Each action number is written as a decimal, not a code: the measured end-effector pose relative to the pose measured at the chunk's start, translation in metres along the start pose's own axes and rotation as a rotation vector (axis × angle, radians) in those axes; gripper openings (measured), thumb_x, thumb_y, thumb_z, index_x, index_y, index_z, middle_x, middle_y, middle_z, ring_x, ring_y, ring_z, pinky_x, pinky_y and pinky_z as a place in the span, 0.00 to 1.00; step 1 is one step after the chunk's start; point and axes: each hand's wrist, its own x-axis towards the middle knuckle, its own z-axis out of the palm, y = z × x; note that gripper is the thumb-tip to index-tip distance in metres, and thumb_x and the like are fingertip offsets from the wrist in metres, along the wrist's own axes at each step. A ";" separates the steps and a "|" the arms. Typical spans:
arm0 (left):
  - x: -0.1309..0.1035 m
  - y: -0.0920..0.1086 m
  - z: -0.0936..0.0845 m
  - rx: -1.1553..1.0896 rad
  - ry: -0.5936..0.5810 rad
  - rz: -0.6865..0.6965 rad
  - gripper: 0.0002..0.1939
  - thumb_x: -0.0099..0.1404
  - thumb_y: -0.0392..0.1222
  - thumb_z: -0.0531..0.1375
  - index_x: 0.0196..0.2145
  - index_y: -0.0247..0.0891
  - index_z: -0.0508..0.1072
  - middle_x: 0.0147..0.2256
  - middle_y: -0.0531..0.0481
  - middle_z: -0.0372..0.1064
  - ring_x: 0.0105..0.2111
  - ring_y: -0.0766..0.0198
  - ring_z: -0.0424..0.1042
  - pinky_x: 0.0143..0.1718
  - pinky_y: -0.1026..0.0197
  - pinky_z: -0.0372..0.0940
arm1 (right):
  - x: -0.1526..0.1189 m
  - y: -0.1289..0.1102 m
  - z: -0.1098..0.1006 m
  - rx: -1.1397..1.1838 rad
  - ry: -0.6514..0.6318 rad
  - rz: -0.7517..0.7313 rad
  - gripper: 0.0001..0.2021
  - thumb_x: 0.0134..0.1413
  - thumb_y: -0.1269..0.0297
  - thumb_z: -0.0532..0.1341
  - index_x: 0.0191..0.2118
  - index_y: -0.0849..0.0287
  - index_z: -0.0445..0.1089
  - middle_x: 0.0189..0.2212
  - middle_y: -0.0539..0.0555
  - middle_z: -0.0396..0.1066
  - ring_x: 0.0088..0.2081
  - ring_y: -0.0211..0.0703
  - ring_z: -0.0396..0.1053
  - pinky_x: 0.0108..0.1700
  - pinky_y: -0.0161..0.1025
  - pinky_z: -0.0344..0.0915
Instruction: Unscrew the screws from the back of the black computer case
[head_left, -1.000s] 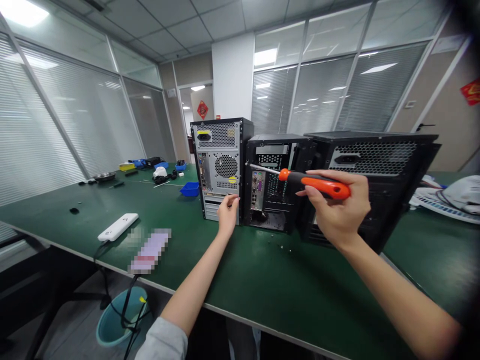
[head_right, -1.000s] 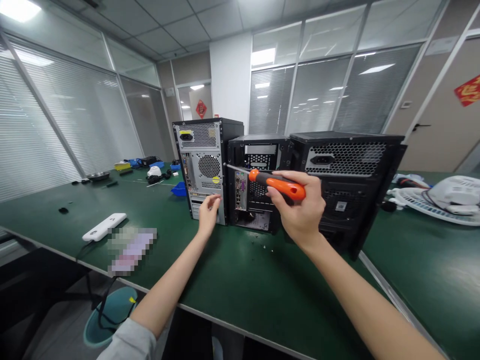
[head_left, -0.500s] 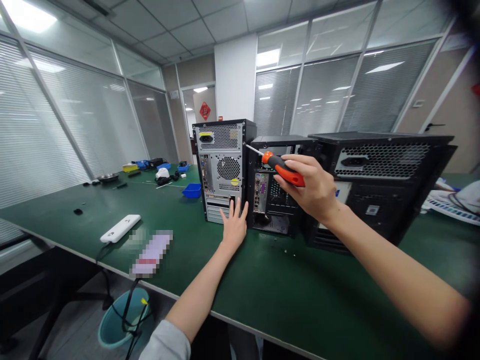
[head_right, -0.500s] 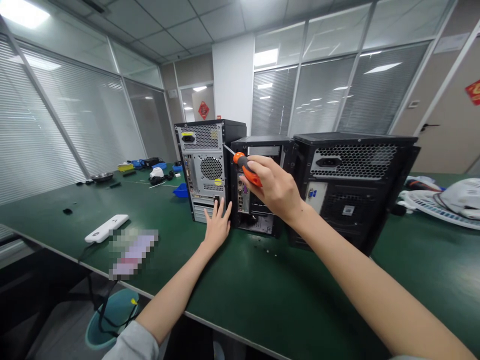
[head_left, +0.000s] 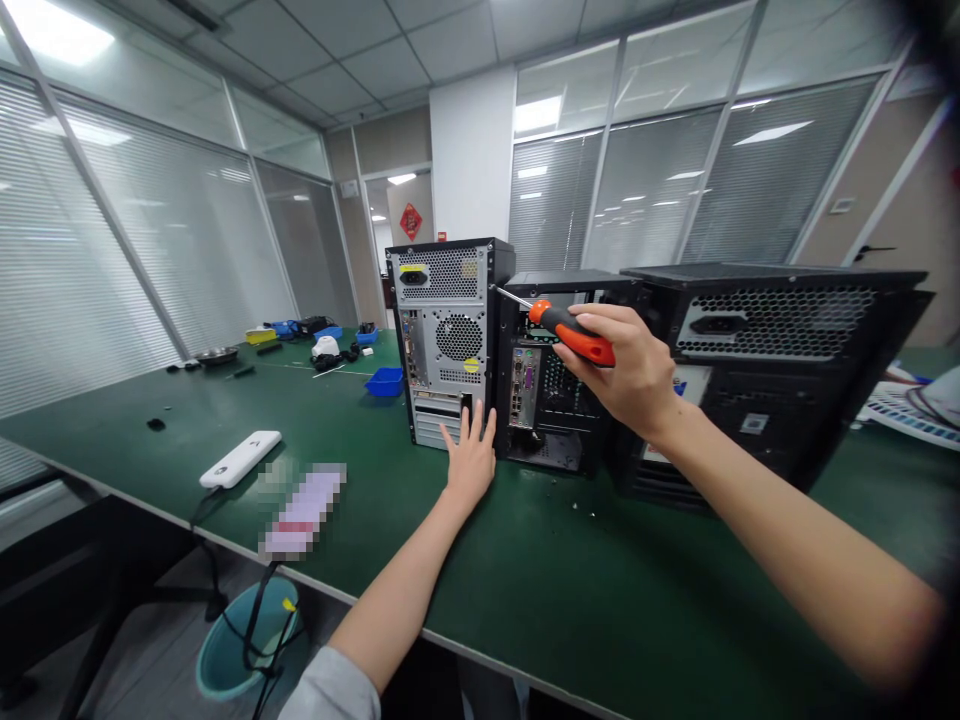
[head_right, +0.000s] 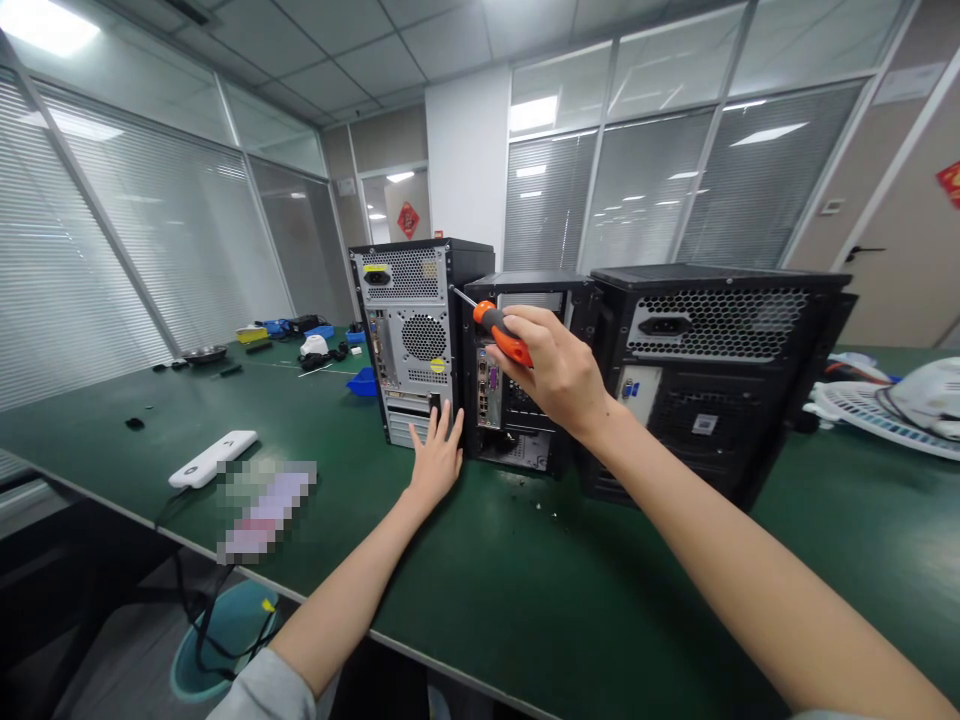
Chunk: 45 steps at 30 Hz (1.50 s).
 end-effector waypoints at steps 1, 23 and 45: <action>0.000 0.000 0.000 -0.001 -0.002 -0.001 0.38 0.61 0.32 0.48 0.65 0.42 0.37 0.66 0.45 0.30 0.65 0.48 0.34 0.56 0.27 0.38 | 0.001 0.000 0.000 0.007 0.004 -0.006 0.19 0.55 0.68 0.61 0.51 0.53 0.55 0.43 0.57 0.69 0.42 0.46 0.71 0.39 0.43 0.72; 0.003 -0.009 -0.003 -0.294 0.126 0.064 0.28 0.60 0.25 0.45 0.57 0.38 0.60 0.53 0.39 0.60 0.56 0.56 0.57 0.58 0.43 0.51 | 0.039 -0.027 0.008 -0.166 -0.207 -0.055 0.07 0.62 0.69 0.52 0.45 0.59 0.59 0.40 0.58 0.66 0.37 0.41 0.69 0.30 0.35 0.70; -0.002 -0.012 -0.005 -0.381 0.067 0.026 0.10 0.66 0.36 0.52 0.38 0.39 0.73 0.33 0.48 0.71 0.35 0.61 0.71 0.37 0.60 0.63 | 0.099 -0.092 0.016 -0.543 -0.698 -0.319 0.24 0.54 0.86 0.37 0.49 0.73 0.63 0.49 0.66 0.58 0.41 0.50 0.64 0.22 0.40 0.64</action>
